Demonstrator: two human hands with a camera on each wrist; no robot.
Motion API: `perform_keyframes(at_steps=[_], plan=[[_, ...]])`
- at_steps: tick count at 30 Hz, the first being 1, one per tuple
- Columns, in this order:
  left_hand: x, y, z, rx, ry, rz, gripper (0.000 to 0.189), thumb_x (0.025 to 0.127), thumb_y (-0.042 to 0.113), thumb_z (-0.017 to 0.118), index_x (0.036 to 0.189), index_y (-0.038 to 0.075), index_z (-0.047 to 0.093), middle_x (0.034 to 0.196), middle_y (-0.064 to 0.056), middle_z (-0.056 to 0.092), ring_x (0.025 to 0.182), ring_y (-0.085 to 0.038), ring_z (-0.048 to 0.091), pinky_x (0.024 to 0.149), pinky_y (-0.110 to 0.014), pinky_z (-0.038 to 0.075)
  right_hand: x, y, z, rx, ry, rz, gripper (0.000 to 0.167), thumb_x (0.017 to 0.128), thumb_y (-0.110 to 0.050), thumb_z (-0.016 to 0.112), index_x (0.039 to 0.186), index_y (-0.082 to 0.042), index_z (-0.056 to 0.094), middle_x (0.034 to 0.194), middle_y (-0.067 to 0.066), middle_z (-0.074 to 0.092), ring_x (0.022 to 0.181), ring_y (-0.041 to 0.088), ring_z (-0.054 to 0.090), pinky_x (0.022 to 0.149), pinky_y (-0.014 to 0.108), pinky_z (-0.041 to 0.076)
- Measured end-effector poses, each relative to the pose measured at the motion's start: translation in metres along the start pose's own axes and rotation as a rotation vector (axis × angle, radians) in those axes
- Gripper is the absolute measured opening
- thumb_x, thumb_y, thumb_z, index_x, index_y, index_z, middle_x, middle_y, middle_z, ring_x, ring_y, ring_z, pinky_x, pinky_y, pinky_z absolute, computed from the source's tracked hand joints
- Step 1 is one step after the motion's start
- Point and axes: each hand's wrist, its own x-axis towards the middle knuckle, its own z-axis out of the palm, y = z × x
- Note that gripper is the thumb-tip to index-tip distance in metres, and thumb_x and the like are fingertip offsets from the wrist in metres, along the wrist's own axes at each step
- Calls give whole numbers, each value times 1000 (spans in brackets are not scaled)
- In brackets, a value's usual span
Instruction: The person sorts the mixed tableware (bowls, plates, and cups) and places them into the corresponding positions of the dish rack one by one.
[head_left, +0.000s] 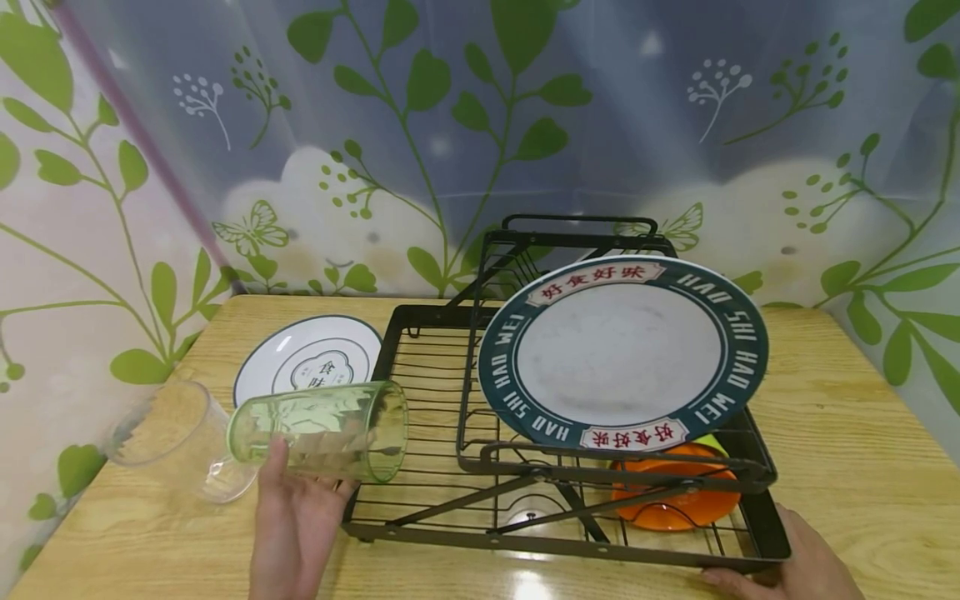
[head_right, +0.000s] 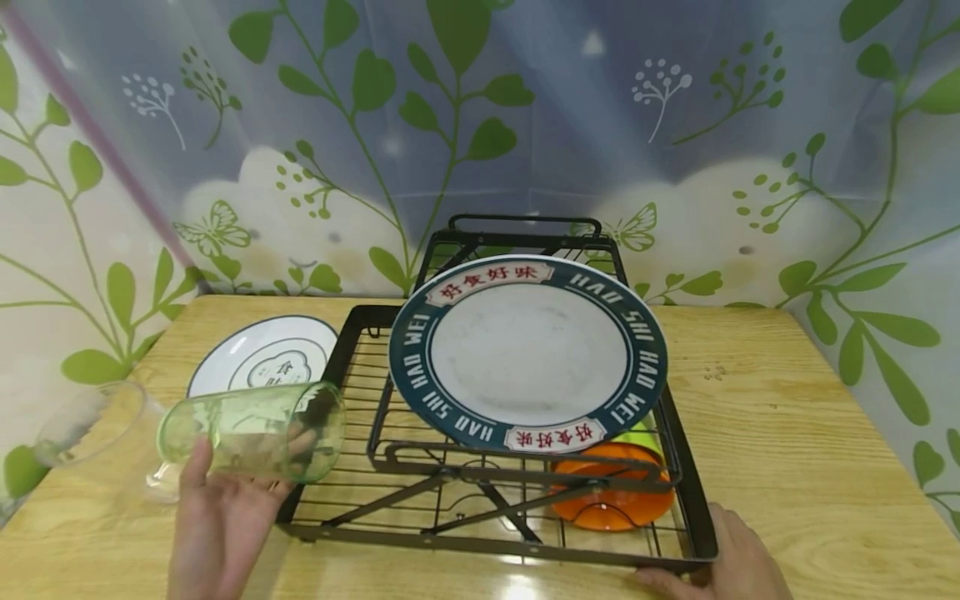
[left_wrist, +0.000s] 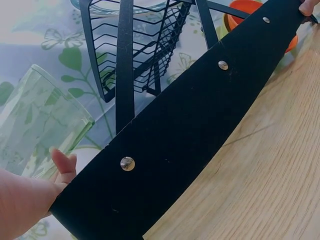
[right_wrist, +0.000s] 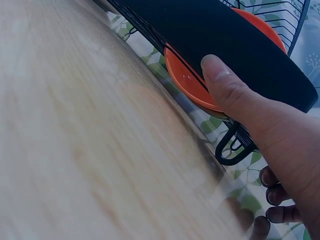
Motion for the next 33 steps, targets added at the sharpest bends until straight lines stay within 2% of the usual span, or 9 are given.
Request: perform_keyframes(at_steps=[11,21,33], plan=[[-1,-2,-3,71,-4,-20,52,104,43,25,150,21,17,150,-1,37,134,-16,40,107,-34,36,-1,-1,1,-11,6,6,86,64,-50,87,127,-7,47,78,-1,48,68,10,42,56,27,35],[-1,-5,-7,130,31,-37,49,104,43,25,146,18,22,144,-3,42,131,-18,43,106,-33,38,-1,-2,0,-15,2,19,84,64,-51,86,125,-6,49,78,-1,48,68,11,43,56,27,36],[1,-8,-11,174,10,-24,38,106,37,26,129,16,48,132,-1,54,123,-17,50,103,-32,41,-1,-1,1,-13,-8,14,86,65,-50,86,129,-9,46,78,-2,48,68,10,42,56,27,34]])
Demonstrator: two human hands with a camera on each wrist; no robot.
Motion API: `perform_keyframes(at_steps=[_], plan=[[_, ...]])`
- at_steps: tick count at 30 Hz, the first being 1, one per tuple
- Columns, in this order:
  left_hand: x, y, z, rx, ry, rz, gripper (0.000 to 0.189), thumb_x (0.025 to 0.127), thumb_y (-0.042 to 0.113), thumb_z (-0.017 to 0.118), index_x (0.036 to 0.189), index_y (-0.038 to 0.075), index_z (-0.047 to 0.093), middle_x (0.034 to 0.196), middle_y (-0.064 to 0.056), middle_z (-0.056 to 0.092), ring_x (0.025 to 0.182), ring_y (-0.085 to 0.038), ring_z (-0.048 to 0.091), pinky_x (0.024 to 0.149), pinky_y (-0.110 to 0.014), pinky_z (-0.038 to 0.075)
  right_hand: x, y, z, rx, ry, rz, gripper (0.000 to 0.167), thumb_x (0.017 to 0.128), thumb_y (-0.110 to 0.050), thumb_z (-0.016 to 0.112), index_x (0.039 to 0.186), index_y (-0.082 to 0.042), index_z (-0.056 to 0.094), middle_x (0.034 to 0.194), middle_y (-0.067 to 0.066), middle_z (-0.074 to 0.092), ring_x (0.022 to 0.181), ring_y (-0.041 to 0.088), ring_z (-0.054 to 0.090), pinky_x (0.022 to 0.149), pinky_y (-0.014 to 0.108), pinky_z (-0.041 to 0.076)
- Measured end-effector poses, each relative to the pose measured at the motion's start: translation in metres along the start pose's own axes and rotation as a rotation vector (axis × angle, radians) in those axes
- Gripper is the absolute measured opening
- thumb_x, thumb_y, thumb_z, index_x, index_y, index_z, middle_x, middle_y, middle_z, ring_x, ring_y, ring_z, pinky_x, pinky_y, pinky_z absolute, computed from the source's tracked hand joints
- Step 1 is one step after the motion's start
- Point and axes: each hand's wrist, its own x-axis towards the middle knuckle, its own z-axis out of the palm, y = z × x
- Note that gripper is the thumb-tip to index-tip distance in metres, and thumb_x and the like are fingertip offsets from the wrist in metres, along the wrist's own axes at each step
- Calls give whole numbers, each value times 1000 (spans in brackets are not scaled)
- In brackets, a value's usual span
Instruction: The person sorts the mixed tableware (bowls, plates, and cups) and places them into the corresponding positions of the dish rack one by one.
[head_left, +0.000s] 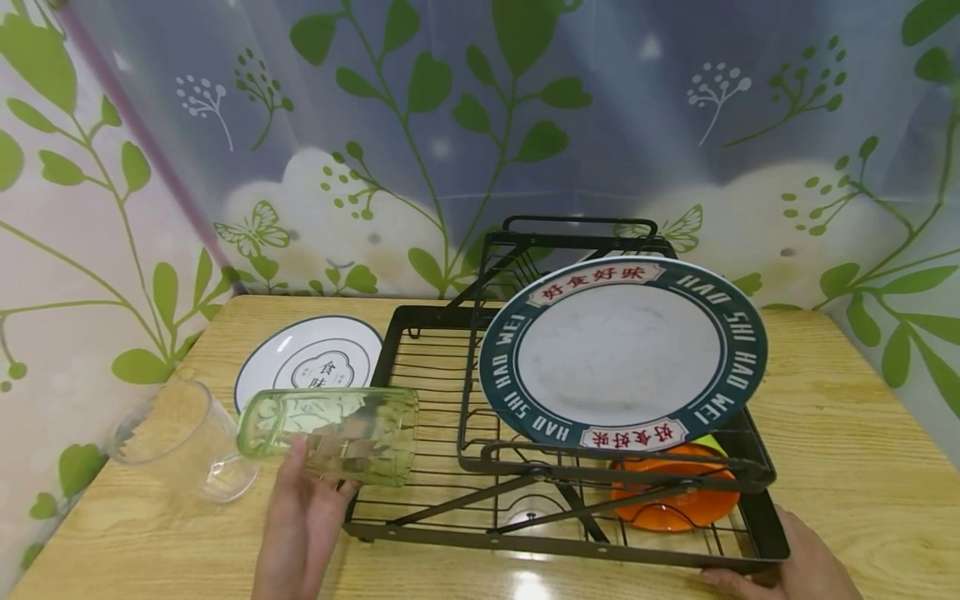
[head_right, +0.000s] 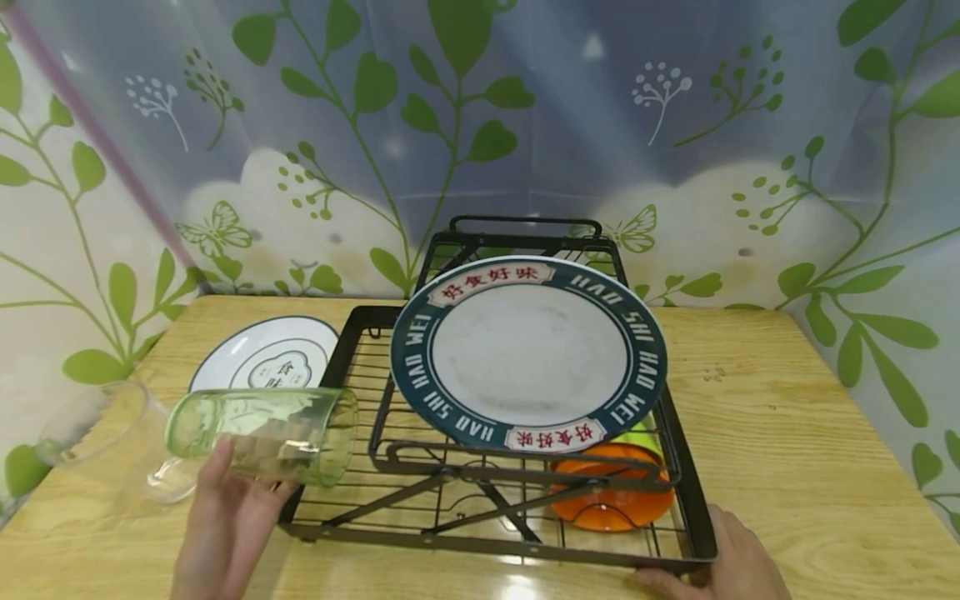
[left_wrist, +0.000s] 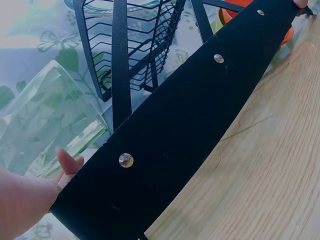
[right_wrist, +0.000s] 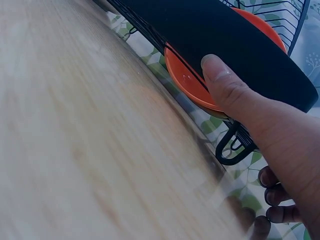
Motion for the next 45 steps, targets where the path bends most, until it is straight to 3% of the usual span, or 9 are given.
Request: perform_keyframes(at_steps=[5,15,36,45], plan=[[0,1,1,28,-46,31,40,107,32,25,125,15,56,129,0,58,121,-16,53,102,-31,41,-1,0,0,3,11,0,87,64,-50,86,130,-9,46,78,-2,48,68,9,42,56,27,35],[-2,0,5,69,-55,74,36,107,19,25,126,15,56,130,0,56,123,-15,51,102,-29,41,-1,1,1,4,21,-16,87,64,-49,87,129,-8,46,79,-1,49,69,9,43,56,27,36],[0,0,9,76,-5,22,29,106,18,32,130,16,48,130,0,58,119,-16,53,99,-30,43,0,0,-1,2,-42,48,86,66,-52,85,126,-3,47,78,2,47,71,17,44,57,28,34],[-1,2,15,162,13,7,24,105,14,36,128,18,43,126,3,59,115,-13,55,96,-29,43,0,1,-2,-39,-17,27,83,64,-54,84,120,-1,52,76,0,50,69,16,46,56,29,38]])
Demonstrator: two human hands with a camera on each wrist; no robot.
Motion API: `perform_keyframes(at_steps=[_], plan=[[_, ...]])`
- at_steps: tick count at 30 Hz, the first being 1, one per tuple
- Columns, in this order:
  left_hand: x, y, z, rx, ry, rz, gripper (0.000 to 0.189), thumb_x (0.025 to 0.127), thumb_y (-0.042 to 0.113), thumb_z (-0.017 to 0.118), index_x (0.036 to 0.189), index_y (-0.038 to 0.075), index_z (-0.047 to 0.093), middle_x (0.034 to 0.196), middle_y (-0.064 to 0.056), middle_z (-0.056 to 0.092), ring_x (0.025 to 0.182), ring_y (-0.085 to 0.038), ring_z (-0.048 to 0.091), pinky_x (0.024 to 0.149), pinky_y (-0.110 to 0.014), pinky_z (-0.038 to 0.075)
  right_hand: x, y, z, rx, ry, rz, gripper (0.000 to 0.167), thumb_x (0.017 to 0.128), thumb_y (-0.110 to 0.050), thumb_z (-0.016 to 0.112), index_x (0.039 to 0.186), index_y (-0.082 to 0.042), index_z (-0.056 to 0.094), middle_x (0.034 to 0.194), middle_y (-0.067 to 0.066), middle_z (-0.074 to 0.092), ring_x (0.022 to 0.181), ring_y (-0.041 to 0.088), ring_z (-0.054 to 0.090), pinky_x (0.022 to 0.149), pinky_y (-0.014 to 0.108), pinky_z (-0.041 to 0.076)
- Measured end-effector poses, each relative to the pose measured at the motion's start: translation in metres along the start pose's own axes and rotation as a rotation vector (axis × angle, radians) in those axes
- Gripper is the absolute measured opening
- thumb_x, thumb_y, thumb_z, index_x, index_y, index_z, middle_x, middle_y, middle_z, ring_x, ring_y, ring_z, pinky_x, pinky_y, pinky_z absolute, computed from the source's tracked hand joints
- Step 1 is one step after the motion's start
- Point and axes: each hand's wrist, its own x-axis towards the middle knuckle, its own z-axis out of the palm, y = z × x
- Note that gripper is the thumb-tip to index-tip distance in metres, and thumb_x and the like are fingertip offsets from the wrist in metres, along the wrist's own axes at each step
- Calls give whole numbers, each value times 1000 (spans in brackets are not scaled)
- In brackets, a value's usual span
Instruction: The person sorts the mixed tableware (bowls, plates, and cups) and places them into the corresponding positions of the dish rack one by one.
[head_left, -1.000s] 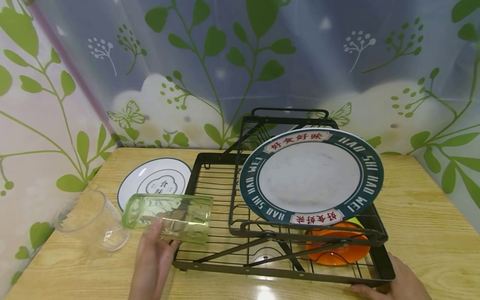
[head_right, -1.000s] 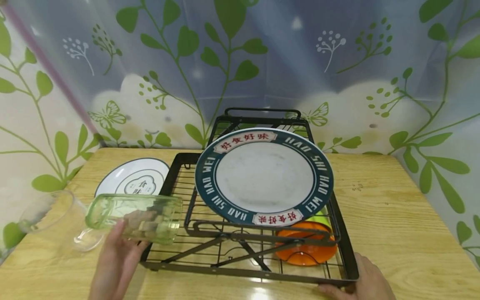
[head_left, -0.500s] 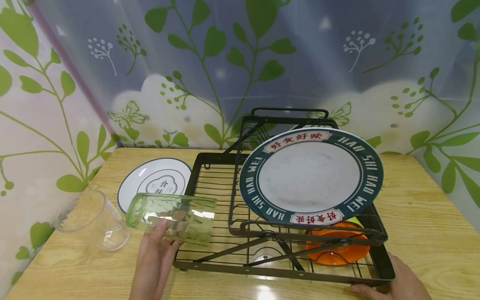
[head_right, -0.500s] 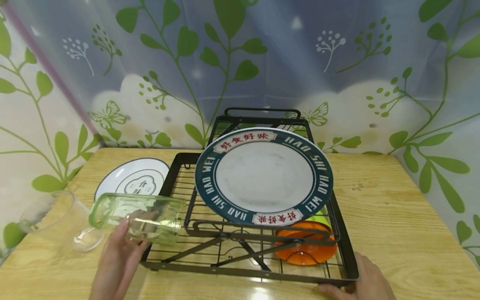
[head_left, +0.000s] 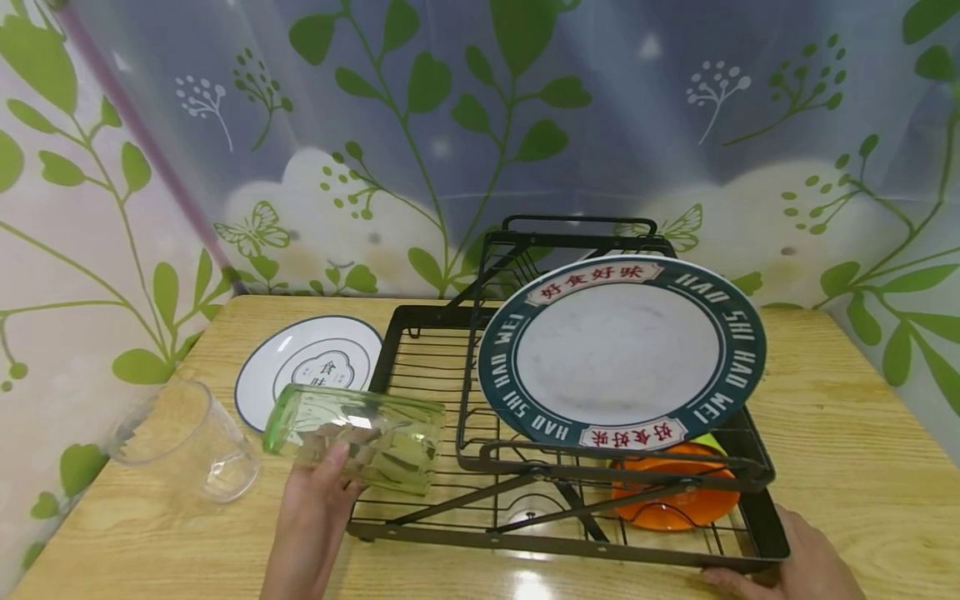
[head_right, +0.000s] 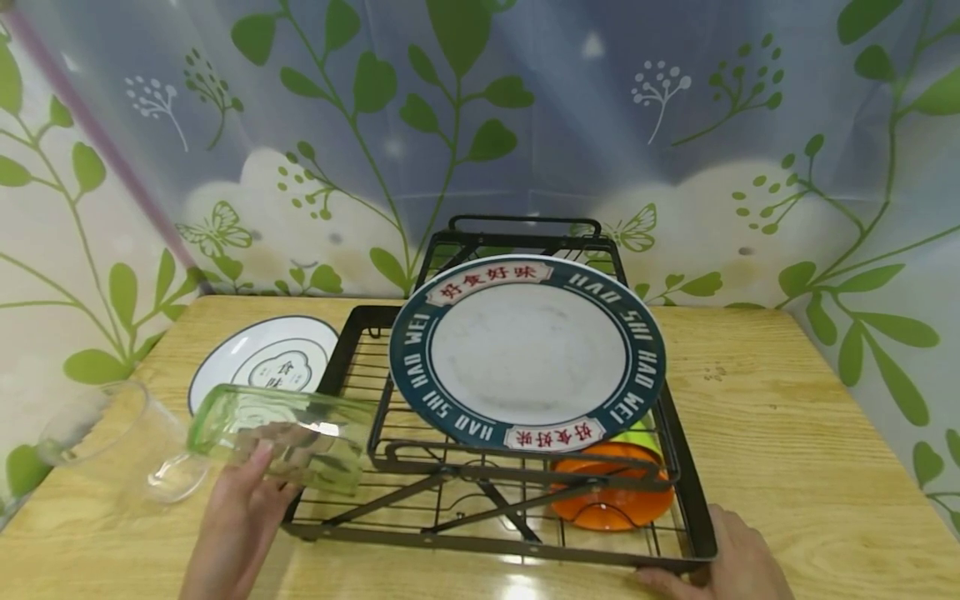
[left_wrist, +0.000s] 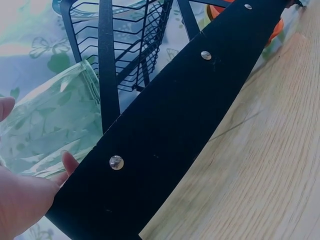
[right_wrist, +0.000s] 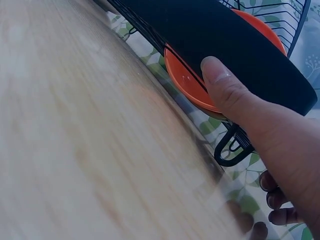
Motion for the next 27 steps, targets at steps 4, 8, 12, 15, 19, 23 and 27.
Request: perform_keyframes(at_steps=[4,8,12,15,19,23,27], plan=[[-1,0,2,54,10,8,26,105,13,36,128,18,43,127,3,59,115,-13,56,94,-28,45,-1,-1,0,-31,31,-15,83,63,-56,84,117,0,55,75,0,50,69,17,47,57,32,40],[-1,0,2,92,20,8,29,104,12,38,131,21,43,128,4,56,114,-12,56,93,-27,46,-2,-1,1,-68,72,-27,80,61,-58,84,109,0,58,73,0,48,68,17,46,57,33,40],[-1,0,4,125,28,4,29,104,12,39,131,19,43,129,3,56,114,-13,56,92,-26,46,-3,-1,2,-99,116,-50,76,59,-59,85,102,-1,59,71,-1,47,66,16,43,55,29,37],[-2,2,7,142,34,2,28,104,11,39,131,17,43,127,1,58,113,-15,58,90,-28,47,-3,-1,3,-117,149,-80,74,58,-59,85,98,-3,60,69,-3,46,65,15,42,54,29,35],[-2,4,10,171,50,-10,28,103,12,41,131,16,43,127,1,58,113,-15,59,89,-28,47,-4,-2,3,-158,193,-95,71,56,-61,85,92,-6,60,67,-4,45,65,16,41,56,33,34],[-3,4,11,203,76,-29,31,102,12,43,133,17,41,128,0,56,114,-14,57,94,-26,45,-4,-4,1,-192,178,-55,72,56,-66,82,90,-6,60,68,-2,45,68,19,43,59,39,34],[-2,2,13,262,114,-50,29,102,13,47,130,17,41,126,3,55,113,-11,56,94,-23,45,-4,-5,0,-198,144,-15,76,57,-69,80,93,-5,60,69,0,45,70,22,43,61,41,32]])
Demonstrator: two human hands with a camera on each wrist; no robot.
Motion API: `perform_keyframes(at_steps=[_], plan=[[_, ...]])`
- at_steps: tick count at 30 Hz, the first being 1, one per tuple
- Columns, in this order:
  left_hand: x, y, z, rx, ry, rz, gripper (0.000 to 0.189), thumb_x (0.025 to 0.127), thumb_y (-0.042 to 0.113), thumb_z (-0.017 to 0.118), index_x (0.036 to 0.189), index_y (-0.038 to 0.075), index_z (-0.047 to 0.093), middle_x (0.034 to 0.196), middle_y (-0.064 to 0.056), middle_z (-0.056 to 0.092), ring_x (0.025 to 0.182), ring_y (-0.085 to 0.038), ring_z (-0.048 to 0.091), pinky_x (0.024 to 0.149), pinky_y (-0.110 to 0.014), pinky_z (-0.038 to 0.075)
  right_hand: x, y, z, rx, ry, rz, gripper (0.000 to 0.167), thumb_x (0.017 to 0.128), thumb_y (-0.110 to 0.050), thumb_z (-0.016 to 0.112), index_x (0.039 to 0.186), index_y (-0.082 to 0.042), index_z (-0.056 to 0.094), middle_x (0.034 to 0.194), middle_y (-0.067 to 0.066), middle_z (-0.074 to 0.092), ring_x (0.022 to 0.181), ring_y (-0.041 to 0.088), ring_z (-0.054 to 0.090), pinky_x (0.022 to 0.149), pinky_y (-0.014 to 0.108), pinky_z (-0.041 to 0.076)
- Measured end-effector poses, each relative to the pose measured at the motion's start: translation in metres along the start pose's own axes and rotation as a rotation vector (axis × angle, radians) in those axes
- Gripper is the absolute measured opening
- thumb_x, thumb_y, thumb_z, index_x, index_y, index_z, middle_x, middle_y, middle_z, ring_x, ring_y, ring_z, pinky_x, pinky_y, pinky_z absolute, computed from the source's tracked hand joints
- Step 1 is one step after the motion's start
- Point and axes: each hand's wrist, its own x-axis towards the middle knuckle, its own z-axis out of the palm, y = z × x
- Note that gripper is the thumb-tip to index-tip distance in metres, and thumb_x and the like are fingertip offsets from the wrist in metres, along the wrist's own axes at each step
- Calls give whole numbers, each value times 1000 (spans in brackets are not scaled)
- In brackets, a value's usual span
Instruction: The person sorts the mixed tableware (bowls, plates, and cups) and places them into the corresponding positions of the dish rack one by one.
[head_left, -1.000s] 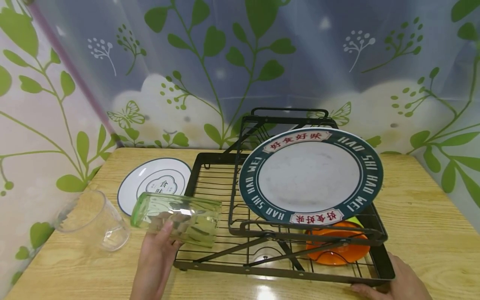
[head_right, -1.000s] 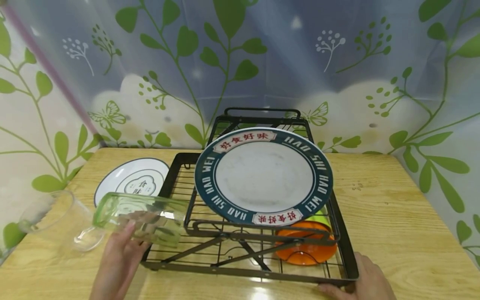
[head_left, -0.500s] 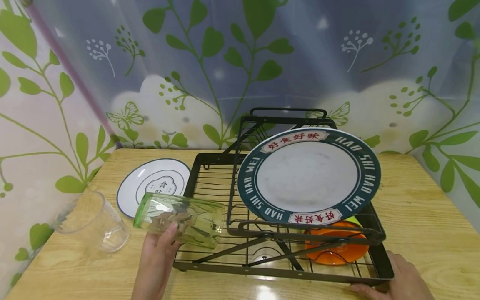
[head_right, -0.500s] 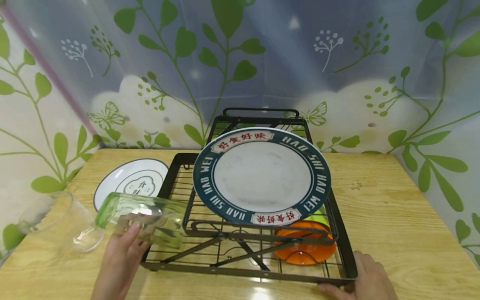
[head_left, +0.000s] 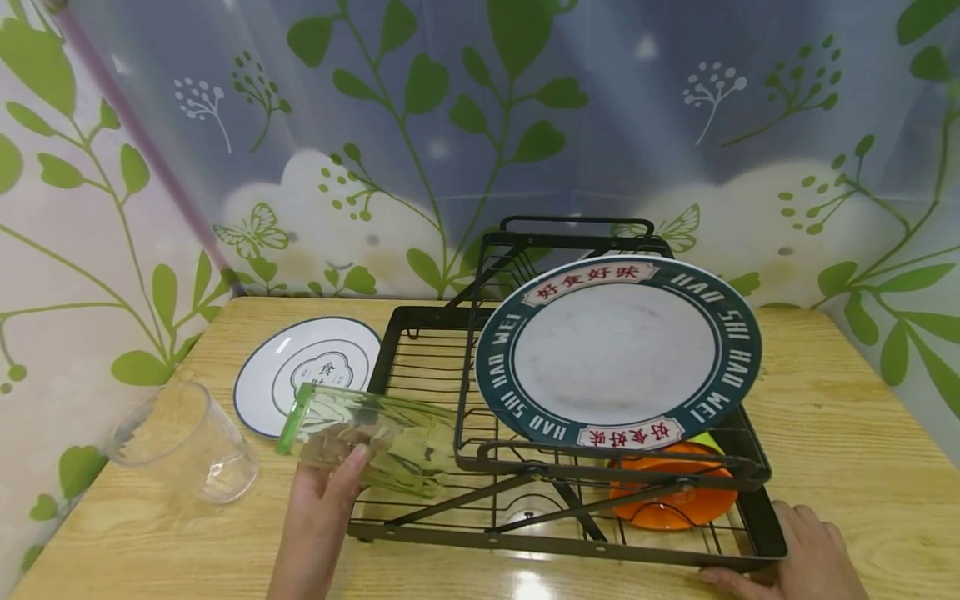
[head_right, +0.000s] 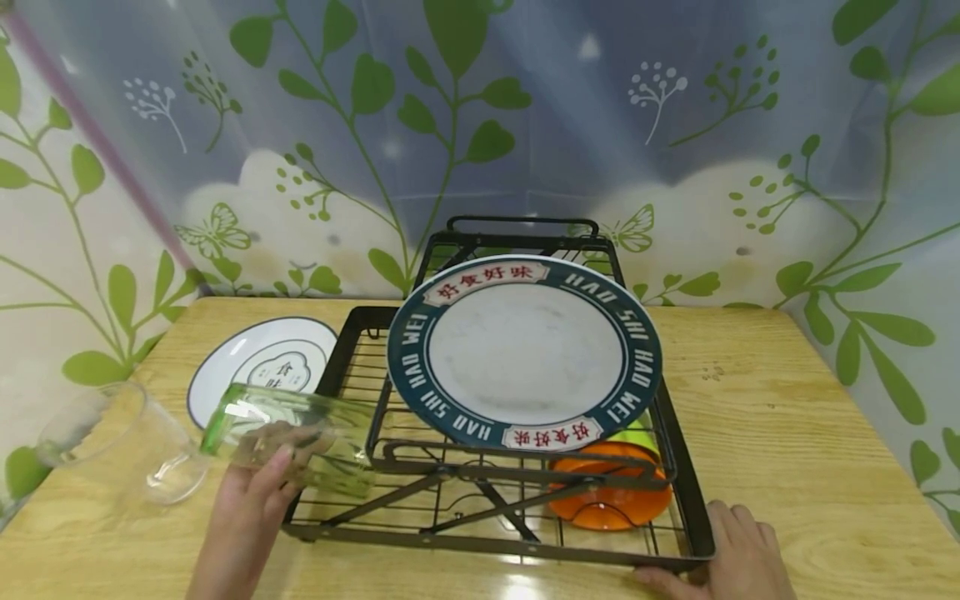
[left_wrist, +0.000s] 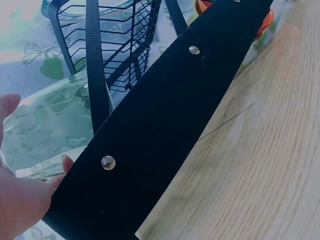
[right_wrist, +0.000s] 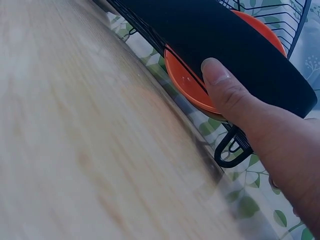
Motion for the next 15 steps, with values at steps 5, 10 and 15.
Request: perform_keyframes(at_steps=[5,10,15], plan=[[0,2,3,97,42,-47,36,99,16,54,133,18,40,128,3,54,116,-9,53,93,-23,44,0,0,-1,11,-17,24,77,57,-70,79,93,-4,60,70,1,46,73,24,44,63,41,31],[-1,6,5,122,29,-66,52,97,17,58,143,17,32,138,-4,46,128,-19,43,106,-42,36,0,1,1,28,-2,22,78,56,-69,80,94,-3,61,70,1,47,72,23,43,63,40,30],[-2,7,5,114,19,-63,61,96,14,60,146,14,27,142,-8,42,133,-29,37,107,-40,35,0,1,2,37,18,5,77,56,-67,82,94,-3,61,70,0,47,71,22,43,62,38,31]])
